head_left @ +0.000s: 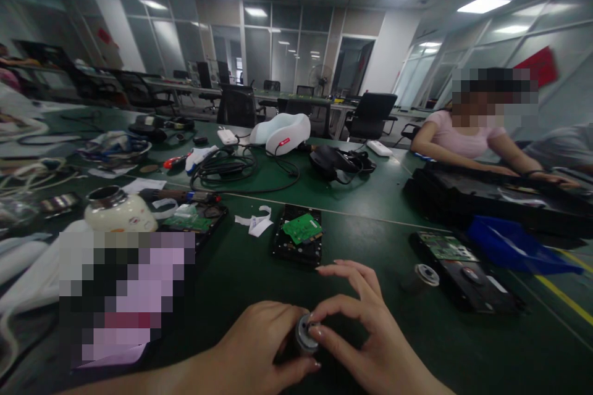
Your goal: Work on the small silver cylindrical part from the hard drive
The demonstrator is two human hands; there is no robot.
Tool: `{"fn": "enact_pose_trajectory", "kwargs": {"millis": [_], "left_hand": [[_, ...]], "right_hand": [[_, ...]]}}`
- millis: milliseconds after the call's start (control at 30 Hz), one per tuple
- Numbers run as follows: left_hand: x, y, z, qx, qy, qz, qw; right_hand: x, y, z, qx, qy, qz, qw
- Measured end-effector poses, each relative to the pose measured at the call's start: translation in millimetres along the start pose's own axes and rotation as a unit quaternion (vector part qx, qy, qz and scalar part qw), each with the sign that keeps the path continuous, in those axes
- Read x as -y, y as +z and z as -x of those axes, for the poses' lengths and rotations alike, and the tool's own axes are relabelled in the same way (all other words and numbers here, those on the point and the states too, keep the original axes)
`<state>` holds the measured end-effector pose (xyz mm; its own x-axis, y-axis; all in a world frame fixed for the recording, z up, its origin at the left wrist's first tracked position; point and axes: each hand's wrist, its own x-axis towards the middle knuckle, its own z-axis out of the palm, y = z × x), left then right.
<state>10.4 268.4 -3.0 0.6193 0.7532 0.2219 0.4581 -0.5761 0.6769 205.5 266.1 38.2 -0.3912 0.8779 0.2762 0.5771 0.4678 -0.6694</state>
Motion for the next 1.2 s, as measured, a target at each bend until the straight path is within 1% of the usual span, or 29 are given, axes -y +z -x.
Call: {"fn": "enact_pose_trajectory", "kwargs": {"millis": [167, 300, 400, 600, 767, 833, 1000, 1100, 1200], "left_hand": [[2.7, 1.6, 0.2, 0.002, -0.003, -0.011, 1.000], [1.6, 1.2, 0.7, 0.012, -0.016, -0.011, 1.000], [1.0, 0.4, 1.0, 0.015, -0.012, -0.006, 1.000], [1.8, 0.8, 1.2, 0.002, -0.006, -0.015, 1.000], [2.8, 2.4, 1.8, -0.010, 0.002, -0.021, 1.000], [2.9, 2.3, 1.6, -0.008, 0.004, -0.014, 1.000], [1.3, 0.4, 0.2, 0.011, -0.013, -0.007, 1.000], [-0.6, -1.2, -0.7, 0.015, -0.017, -0.021, 1.000], [-2.6, -2.8, -1.6, 0.019, -0.024, -0.036, 0.999]], "right_hand": [[-1.0, 0.4, 2.0, 0.007, -0.014, 0.029, 0.999], [1.8, -4.5, 2.2, -0.012, -0.015, 0.030, 0.999], [2.8, -7.5, 1.5, -0.018, -0.016, 0.022, 0.999], [0.0, -5.2, 2.6, 0.007, -0.056, -0.002, 0.998], [-3.8, 1.2, 3.4, 0.022, -0.059, -0.007, 0.998], [-5.2, 3.6, 3.3, 0.014, -0.056, -0.006, 0.998], [-7.1, 4.9, 1.6, -0.007, -0.046, -0.014, 0.999], [-13.3, 3.0, -2.9, -0.047, -0.031, -0.021, 0.998], [-26.4, 2.2, -8.7, -0.080, -0.003, 0.012, 0.997]]}}
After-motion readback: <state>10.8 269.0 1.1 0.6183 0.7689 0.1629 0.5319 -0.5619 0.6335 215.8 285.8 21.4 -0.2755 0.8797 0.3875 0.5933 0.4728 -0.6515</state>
